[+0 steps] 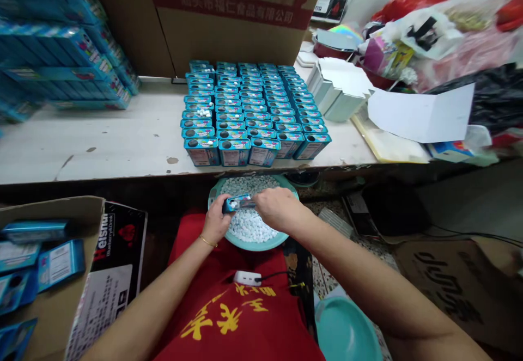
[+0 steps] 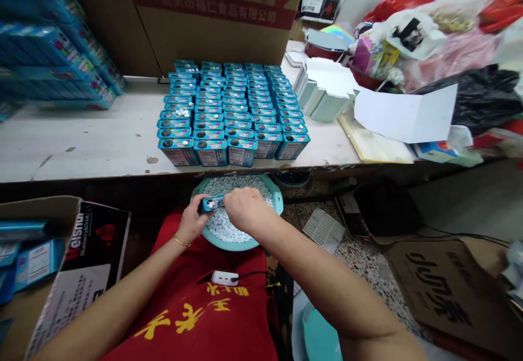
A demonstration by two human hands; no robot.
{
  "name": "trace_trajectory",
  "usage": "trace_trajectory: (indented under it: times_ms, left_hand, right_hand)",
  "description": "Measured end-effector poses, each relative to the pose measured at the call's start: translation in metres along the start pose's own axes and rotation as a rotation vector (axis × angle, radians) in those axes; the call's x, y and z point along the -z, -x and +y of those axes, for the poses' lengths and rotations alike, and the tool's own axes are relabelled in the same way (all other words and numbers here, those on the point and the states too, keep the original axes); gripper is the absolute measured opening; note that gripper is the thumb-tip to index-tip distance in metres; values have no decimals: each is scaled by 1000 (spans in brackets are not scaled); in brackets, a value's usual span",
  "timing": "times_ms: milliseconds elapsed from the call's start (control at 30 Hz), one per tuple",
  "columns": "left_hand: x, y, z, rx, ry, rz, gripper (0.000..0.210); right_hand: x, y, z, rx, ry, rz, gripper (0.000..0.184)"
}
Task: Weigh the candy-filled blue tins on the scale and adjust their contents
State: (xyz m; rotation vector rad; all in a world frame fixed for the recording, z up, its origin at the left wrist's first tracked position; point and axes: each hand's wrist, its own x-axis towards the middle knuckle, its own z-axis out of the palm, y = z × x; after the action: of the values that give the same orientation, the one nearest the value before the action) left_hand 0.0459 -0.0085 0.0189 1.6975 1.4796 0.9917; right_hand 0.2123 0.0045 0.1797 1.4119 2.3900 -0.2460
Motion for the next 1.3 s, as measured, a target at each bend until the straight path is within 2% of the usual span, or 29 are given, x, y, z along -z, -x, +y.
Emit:
trace_trajectory:
  times_ms: [67,133,167,267,300,400,467,567,700,800,867,967,1067,1200,1300]
  left_hand:
    - [3,1,-1,3,31,14,37]
    - [8,3,-3,6,72,34,37]
    - [12,4,-5,7,87,44,37]
    - [22,6,-10,9,110,63,35]
    - [25,6,-11,11,111,70,35]
    - [34,6,-14,24,108,114,35]
    - [39,6,-16,39,106,143,36]
    - [46,6,-19,77,104,167,37]
    - [49,4,-22,109,99,204,39]
    - [44,2,-20,96,89,195,37]
    - [36,1,-15,82,66,157,36]
    - [23,2,-5,58,40,84,35]
    - [14,4,2,43,24,49,37]
    - [8,6,5,30,-11,30,38]
    - [7,6,4,4,-37,21,38]
  right_hand:
    - [-3,6,10,-6,-18,40,27]
    - [-21,11,30,-47,-68,70,26]
    - [-35,11,41,-87,-103,78,27]
    - [-97,-1,64,-223,-289,-35,26]
    - [-119,-10,65,-265,-401,-54,26]
    - [-173,-42,46,-252,-521,-52,27]
    - [-194,-60,27,-228,-607,-20,29]
    - [-204,-71,15,-175,-740,29,31]
    - [-189,-53,32,-86,-914,117,32]
    - [-156,-29,50,5,-1072,212,31]
    - [-127,-16,55,54,-1070,241,30]
    - [-85,-5,52,113,-900,222,28]
    - [-54,-2,41,102,-594,137,28]
    - [-27,-2,21,12,-218,40,30]
    - [-12,-1,7,-4,-78,-1,30]
